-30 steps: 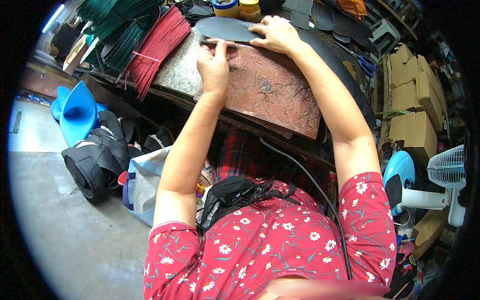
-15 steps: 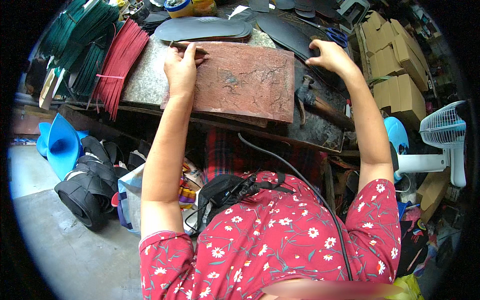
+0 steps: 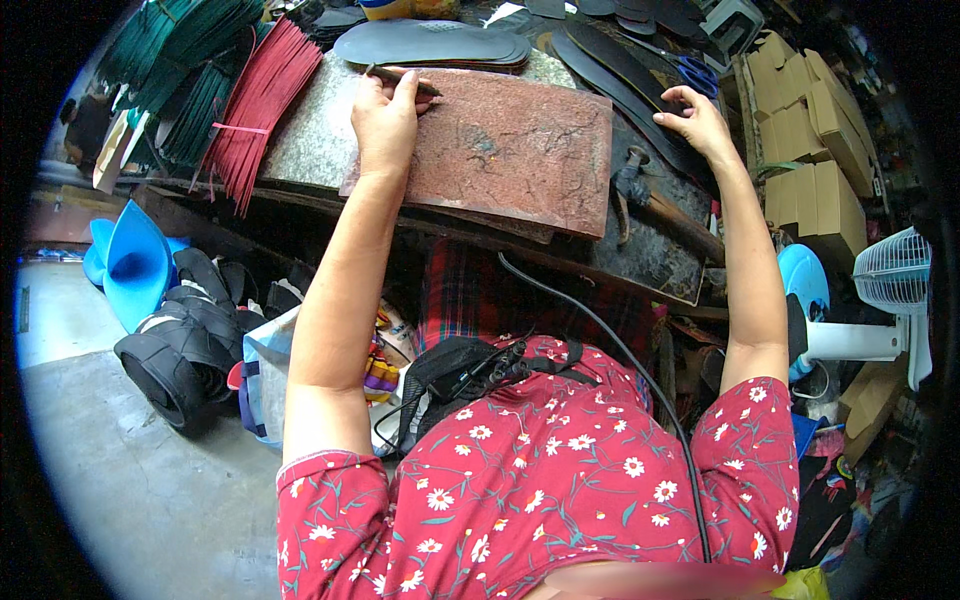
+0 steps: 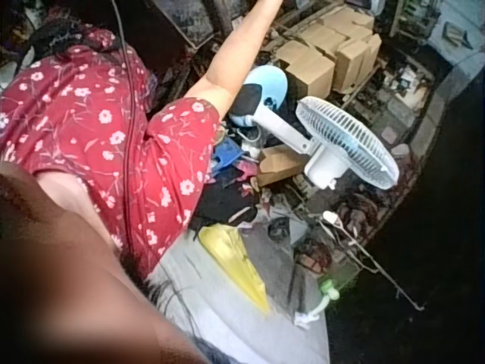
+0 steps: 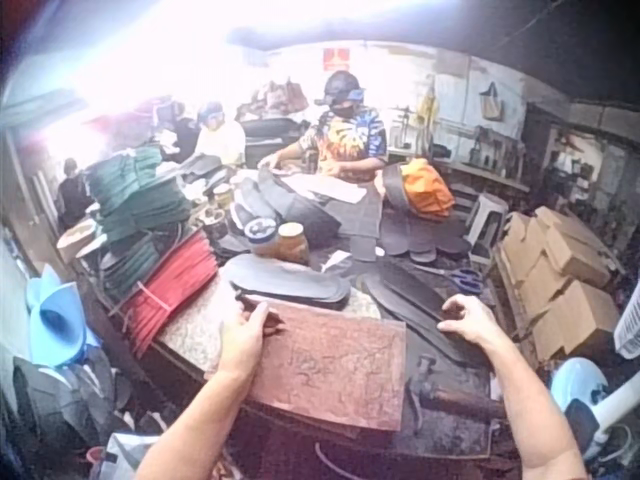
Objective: The person repeatedly strikes a dark shoe insole with a hammer while holding it on a wooden block. The person flips the insole and continues hammering along its edges and surface.
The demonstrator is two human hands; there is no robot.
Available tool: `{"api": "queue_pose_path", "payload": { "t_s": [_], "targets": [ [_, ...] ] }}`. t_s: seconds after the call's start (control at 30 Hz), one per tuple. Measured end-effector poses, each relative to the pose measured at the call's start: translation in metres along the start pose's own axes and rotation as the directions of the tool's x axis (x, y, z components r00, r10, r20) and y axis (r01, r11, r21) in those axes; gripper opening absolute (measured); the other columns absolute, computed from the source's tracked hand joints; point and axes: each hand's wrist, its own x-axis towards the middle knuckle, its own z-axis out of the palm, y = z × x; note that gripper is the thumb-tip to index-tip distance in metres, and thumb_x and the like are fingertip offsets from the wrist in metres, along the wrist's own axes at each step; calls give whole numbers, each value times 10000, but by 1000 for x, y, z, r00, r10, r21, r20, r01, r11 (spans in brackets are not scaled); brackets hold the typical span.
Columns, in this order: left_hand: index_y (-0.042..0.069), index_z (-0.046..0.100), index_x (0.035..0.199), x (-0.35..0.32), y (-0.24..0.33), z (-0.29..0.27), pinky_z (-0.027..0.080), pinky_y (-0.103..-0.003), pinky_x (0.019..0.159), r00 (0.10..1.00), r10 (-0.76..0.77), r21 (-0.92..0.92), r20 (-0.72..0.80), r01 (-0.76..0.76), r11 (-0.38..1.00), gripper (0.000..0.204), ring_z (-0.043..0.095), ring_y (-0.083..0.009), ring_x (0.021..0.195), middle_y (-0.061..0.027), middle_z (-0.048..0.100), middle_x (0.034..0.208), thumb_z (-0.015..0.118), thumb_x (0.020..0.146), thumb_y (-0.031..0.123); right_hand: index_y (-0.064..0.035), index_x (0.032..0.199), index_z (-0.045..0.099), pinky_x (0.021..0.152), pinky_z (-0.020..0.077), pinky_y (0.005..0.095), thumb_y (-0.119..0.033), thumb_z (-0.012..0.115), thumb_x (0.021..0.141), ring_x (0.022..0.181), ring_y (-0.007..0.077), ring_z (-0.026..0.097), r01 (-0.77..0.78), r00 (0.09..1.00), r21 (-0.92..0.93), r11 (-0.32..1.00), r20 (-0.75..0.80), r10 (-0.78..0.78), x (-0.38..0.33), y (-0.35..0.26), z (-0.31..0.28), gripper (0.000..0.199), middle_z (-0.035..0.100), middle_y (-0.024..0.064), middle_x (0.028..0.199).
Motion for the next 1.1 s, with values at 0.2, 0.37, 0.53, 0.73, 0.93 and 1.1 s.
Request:
{"api": "queue_pose_path", "payload": {
  "t_s": [0.2,0.37,0.53,0.73,0.93,1.1],
  "targets": [
    [-4,584,1029,-11,3,-3,570,-282,697,999,-35,-7,12,35,999,136,682,-167,780,-102,684,905,594,959,112,-80,1068,671,804,488,304,-249,717,797,861,162,637,-126,978,180,975,-143,153,8,-12,-15,323,699,58,969],
    [-2,550,1027,-10,4,-3,595,-297,635,979,55,-172,-197,-90,981,108,681,-187,761,-116,667,926,555,969,89,-126,1140,695,789,530,296,-122,597,912,929,184,687,431,750,144,891,-606,-265,-28,-95,2,248,724,90,1026],
    [-2,486,1048,-8,13,-11,593,-285,629,913,37,-294,-407,-169,941,114,670,-195,767,-136,645,941,518,990,92,-168,1084,721,867,523,321,-65,687,754,968,238,631,680,667,-437,589,34,-745,-63,-163,45,348,666,46,1079],
    [3,508,1039,-8,12,-7,588,-282,639,965,5,-219,-262,-64,974,100,677,-192,780,-135,667,931,526,981,83,-170,1123,644,1108,308,478,-301,705,799,1306,334,450,664,747,-116,738,58,-663,-40,-152,51,354,529,161,1366],
    [6,539,1045,-9,7,-8,587,-290,645,987,37,-126,-156,-57,990,114,693,-203,808,-144,689,951,538,977,97,-163,1254,578,1171,215,477,-339,660,869,1382,306,381,655,753,-33,755,106,-649,-39,-134,60,431,441,142,1469],
    [5,541,1045,-7,6,-7,586,-291,645,988,35,-94,-150,-49,994,116,691,-202,806,-143,687,952,547,974,96,-156,1304,559,1149,250,492,-357,634,897,1363,303,407,684,729,-62,727,101,-677,-33,-133,60,460,461,150,1450]
  ]
}}
